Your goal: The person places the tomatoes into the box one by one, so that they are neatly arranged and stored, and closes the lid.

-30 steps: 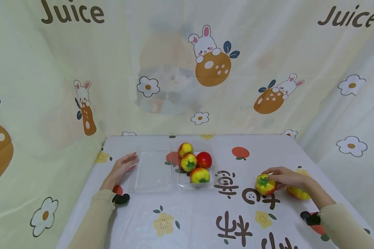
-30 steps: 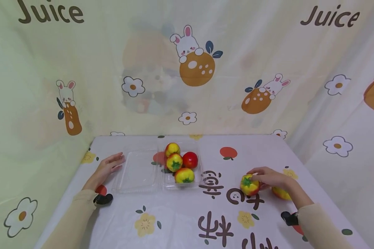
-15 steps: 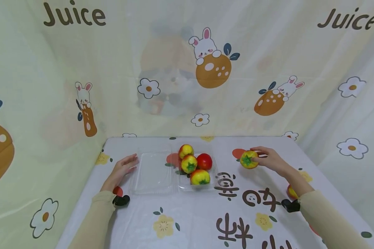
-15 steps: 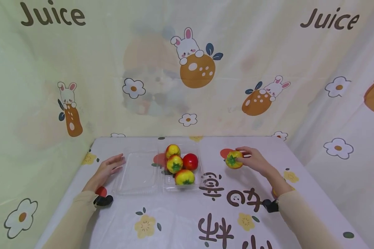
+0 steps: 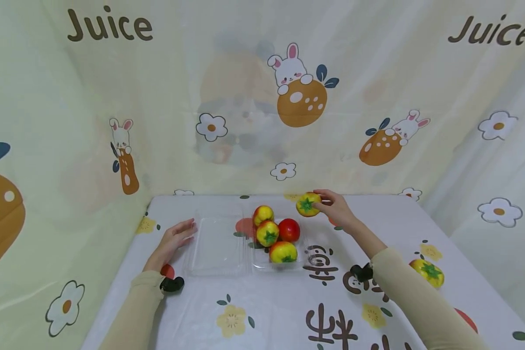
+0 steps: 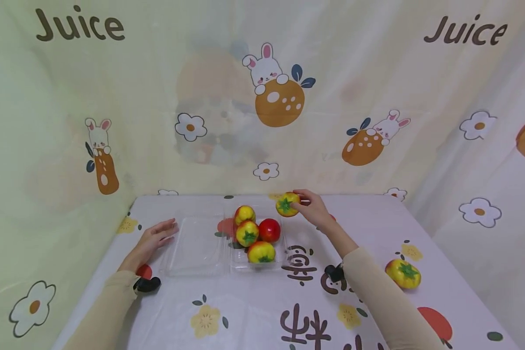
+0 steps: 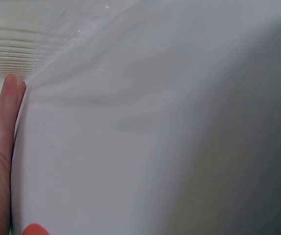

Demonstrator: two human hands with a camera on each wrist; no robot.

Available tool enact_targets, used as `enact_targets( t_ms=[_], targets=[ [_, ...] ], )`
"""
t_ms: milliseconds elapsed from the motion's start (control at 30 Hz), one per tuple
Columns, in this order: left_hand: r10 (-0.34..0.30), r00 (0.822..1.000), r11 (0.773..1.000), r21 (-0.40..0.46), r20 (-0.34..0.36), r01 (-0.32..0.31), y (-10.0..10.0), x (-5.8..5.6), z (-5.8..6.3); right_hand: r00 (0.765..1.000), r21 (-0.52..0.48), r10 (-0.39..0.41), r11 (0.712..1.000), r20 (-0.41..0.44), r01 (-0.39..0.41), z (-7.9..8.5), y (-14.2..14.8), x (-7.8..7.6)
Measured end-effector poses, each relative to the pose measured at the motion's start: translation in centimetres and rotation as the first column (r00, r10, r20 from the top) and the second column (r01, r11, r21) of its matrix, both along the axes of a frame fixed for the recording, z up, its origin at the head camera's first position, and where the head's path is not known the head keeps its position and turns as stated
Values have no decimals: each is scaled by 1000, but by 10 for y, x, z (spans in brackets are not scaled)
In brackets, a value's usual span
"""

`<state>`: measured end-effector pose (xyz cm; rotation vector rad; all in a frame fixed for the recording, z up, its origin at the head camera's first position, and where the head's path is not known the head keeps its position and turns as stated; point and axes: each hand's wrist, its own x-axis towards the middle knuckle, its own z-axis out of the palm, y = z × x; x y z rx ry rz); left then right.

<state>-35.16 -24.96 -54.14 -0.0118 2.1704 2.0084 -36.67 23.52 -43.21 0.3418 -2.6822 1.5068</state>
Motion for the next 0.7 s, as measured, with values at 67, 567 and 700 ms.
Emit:
enact_targets(
  t_ms=[67,567,700],
  targets=[
    [-5,1000,1000,-1,2,5,1,2,-3,1000,-10,10,1000,-14,-10,-9,-9,-3],
    [-21,1000,999,-33,-12,21,-1,0,-3,998,-5,39,999,-45,-39,-38,-49,-19],
    [-15,1000,999,-37,-7,15,-2,-2,-1,994,44,73,997,-79,-70,-39,-52,-25]
  ],
)
